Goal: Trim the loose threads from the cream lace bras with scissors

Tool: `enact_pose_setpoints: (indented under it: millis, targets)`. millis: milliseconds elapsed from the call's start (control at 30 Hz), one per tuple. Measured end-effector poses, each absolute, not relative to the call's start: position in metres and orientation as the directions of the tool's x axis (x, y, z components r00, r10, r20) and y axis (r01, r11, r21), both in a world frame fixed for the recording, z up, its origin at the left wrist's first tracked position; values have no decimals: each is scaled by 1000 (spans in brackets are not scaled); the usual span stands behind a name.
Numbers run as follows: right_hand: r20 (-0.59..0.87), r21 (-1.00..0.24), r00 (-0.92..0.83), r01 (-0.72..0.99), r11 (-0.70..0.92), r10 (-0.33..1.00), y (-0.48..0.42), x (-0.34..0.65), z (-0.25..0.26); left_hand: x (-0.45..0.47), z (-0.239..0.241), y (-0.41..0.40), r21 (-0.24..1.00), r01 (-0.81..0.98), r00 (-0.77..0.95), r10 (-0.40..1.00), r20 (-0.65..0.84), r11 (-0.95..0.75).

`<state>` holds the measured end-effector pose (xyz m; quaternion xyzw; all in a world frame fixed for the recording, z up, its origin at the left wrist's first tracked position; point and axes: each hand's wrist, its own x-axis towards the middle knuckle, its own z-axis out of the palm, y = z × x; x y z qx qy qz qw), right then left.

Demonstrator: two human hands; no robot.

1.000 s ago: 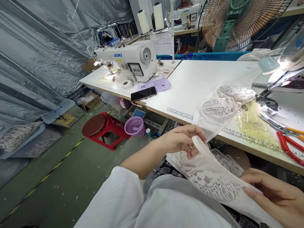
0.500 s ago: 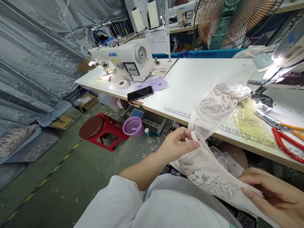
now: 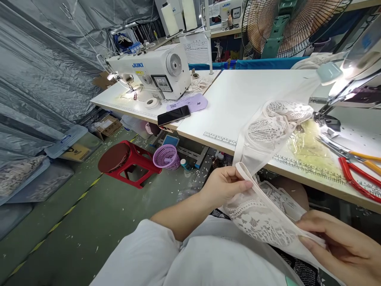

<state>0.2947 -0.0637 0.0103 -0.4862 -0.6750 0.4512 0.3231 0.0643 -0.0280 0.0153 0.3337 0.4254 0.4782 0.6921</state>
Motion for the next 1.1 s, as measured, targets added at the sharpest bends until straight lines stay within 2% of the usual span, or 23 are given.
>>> enact_pose_setpoints:
  millis: [133, 333, 400, 533, 667, 767, 867, 1000, 1100]
  targets:
    - [25, -914, -314, 378, 149, 949, -64, 297, 6, 67, 14, -27, 879, -396, 153, 963, -223, 266]
    - [164, -863, -479, 353, 361, 862, -59, 310, -17, 70, 14, -27, 892, -394, 114, 974, -194, 224]
    - [178, -858, -488, 349, 378, 855, -58, 312, -21, 71, 13, -28, 901, -392, 85, 983, -163, 183]
    - [170, -883, -433, 333, 332, 885, -57, 308, -21, 74, 10, -29, 951, -302, 21, 998, -64, 67]
    - [89, -920, -433, 309, 240, 897, -57, 305, -20, 82, 9, -31, 991, -55, -9, 992, 126, -126]
    - [9, -946, -411, 292, 141, 911, -58, 303, -22, 90, 9, -30, 959, 94, 28, 963, 267, -268]
    - [-56, -934, -420, 344, 102, 906, -58, 305, -24, 97, 7, -28, 904, 183, 88, 922, 376, -386]
    - [-191, -876, -517, 473, 92, 835, -51, 320, -18, 104, 4, -24, 861, 235, 189, 890, 414, -450]
    - [-90, -882, -450, 451, 139, 889, -42, 325, -2, 110, 5, -23, 857, 220, 288, 871, 399, -465]
